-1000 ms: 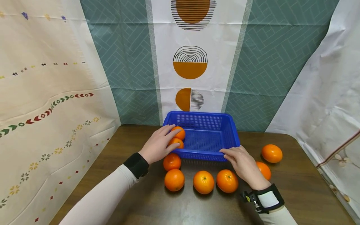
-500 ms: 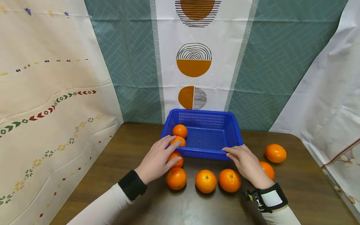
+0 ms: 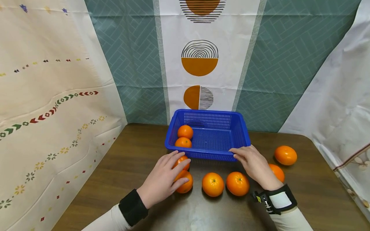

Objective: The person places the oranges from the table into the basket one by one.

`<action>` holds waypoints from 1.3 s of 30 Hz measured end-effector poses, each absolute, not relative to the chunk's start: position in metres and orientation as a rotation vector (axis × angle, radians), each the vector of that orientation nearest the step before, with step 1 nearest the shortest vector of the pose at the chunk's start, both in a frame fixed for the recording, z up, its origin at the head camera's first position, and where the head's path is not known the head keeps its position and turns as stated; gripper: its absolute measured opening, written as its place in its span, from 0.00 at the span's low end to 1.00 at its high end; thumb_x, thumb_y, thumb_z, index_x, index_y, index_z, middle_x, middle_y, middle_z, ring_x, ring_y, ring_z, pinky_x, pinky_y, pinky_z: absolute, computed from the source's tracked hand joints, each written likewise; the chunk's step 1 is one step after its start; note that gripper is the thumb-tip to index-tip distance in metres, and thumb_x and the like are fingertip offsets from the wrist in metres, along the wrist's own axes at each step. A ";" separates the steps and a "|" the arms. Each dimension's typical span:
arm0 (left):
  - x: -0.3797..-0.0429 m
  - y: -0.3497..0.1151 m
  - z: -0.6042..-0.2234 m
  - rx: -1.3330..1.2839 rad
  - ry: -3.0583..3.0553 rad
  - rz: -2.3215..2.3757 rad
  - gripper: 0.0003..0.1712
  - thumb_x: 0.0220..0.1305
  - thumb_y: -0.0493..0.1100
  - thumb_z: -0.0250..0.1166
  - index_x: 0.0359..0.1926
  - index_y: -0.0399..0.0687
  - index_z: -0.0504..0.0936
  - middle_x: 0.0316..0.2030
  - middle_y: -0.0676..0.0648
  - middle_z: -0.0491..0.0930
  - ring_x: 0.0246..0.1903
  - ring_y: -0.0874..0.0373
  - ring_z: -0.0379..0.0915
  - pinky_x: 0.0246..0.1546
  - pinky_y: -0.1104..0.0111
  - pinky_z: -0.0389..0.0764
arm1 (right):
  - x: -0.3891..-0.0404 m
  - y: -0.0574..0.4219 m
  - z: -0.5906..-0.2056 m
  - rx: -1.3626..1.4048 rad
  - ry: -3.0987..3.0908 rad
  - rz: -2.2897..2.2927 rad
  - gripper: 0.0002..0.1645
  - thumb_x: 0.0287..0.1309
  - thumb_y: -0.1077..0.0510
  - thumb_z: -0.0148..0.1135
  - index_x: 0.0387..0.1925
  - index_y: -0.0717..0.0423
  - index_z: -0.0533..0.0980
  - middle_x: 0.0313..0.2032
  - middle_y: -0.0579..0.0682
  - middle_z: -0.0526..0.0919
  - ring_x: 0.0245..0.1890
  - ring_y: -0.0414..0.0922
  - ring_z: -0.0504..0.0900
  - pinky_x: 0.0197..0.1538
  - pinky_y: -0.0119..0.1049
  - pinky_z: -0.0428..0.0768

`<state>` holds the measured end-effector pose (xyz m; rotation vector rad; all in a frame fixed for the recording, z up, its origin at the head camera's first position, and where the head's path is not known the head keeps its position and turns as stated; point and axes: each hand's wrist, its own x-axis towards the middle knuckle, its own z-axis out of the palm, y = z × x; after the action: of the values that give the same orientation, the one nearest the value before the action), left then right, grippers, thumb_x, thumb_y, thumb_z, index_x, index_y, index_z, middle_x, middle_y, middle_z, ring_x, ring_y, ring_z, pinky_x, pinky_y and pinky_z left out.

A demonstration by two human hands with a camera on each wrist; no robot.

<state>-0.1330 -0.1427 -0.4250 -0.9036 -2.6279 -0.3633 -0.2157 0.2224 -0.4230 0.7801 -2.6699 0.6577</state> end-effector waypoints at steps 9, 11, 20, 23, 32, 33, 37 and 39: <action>-0.115 -0.135 -0.440 -0.953 -2.597 -0.268 0.35 0.75 0.60 0.73 0.76 0.55 0.78 0.75 0.41 0.74 0.76 0.40 0.67 0.74 0.40 0.69 | -0.217 0.223 -0.422 0.776 -2.684 0.645 0.16 0.74 0.64 0.70 0.59 0.55 0.88 0.48 0.52 0.93 0.52 0.57 0.85 0.57 0.59 0.84; -0.113 -0.133 -0.444 -0.969 -2.588 -0.265 0.36 0.74 0.60 0.74 0.76 0.55 0.78 0.75 0.41 0.73 0.75 0.40 0.67 0.74 0.41 0.69 | -0.217 0.223 -0.423 0.772 -2.689 0.644 0.16 0.74 0.64 0.70 0.59 0.55 0.88 0.48 0.53 0.92 0.52 0.57 0.86 0.57 0.60 0.84; -0.107 -0.130 -0.457 -0.998 -2.562 -0.232 0.37 0.72 0.61 0.76 0.75 0.55 0.79 0.75 0.41 0.73 0.75 0.40 0.68 0.73 0.42 0.70 | -0.217 0.223 -0.424 0.769 -2.688 0.650 0.16 0.74 0.65 0.70 0.59 0.56 0.88 0.49 0.53 0.92 0.52 0.57 0.85 0.57 0.59 0.84; -0.105 -0.130 -0.460 -1.009 -2.545 -0.212 0.37 0.71 0.61 0.77 0.74 0.55 0.80 0.74 0.41 0.74 0.74 0.40 0.69 0.72 0.42 0.72 | -0.217 0.223 -0.424 0.773 -2.686 0.647 0.16 0.74 0.65 0.70 0.59 0.55 0.88 0.48 0.52 0.92 0.51 0.56 0.85 0.56 0.58 0.84; -0.105 -0.131 -0.463 -1.021 -2.549 -0.164 0.38 0.69 0.61 0.78 0.74 0.56 0.79 0.73 0.41 0.75 0.72 0.41 0.70 0.69 0.46 0.75 | -0.216 0.223 -0.423 0.772 -2.679 0.651 0.16 0.74 0.65 0.70 0.60 0.55 0.88 0.49 0.53 0.92 0.53 0.57 0.85 0.59 0.60 0.83; -0.105 -0.131 -0.463 -1.021 -2.552 -0.158 0.38 0.69 0.61 0.78 0.74 0.56 0.79 0.73 0.41 0.75 0.72 0.41 0.70 0.69 0.46 0.75 | -0.216 0.223 -0.423 0.772 -2.679 0.651 0.16 0.74 0.65 0.70 0.60 0.55 0.88 0.49 0.52 0.92 0.52 0.57 0.85 0.58 0.60 0.84; -0.105 -0.131 -0.464 -1.023 -2.556 -0.139 0.38 0.68 0.60 0.79 0.74 0.56 0.80 0.73 0.42 0.75 0.72 0.42 0.70 0.69 0.47 0.75 | -0.216 0.223 -0.423 0.772 -2.671 0.650 0.16 0.74 0.65 0.70 0.59 0.55 0.88 0.48 0.52 0.92 0.51 0.56 0.85 0.56 0.58 0.84; -0.105 -0.131 -0.465 -1.024 -2.552 -0.133 0.38 0.67 0.60 0.80 0.74 0.56 0.80 0.72 0.42 0.75 0.72 0.42 0.71 0.69 0.47 0.76 | -0.216 0.222 -0.423 0.773 -2.669 0.650 0.16 0.74 0.64 0.70 0.59 0.55 0.88 0.48 0.51 0.92 0.51 0.55 0.85 0.55 0.57 0.84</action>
<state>-0.1055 -0.1314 -0.4649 -1.0241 -2.5523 -0.1325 -0.2156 0.2224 -0.4230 0.7735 -2.6690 0.6500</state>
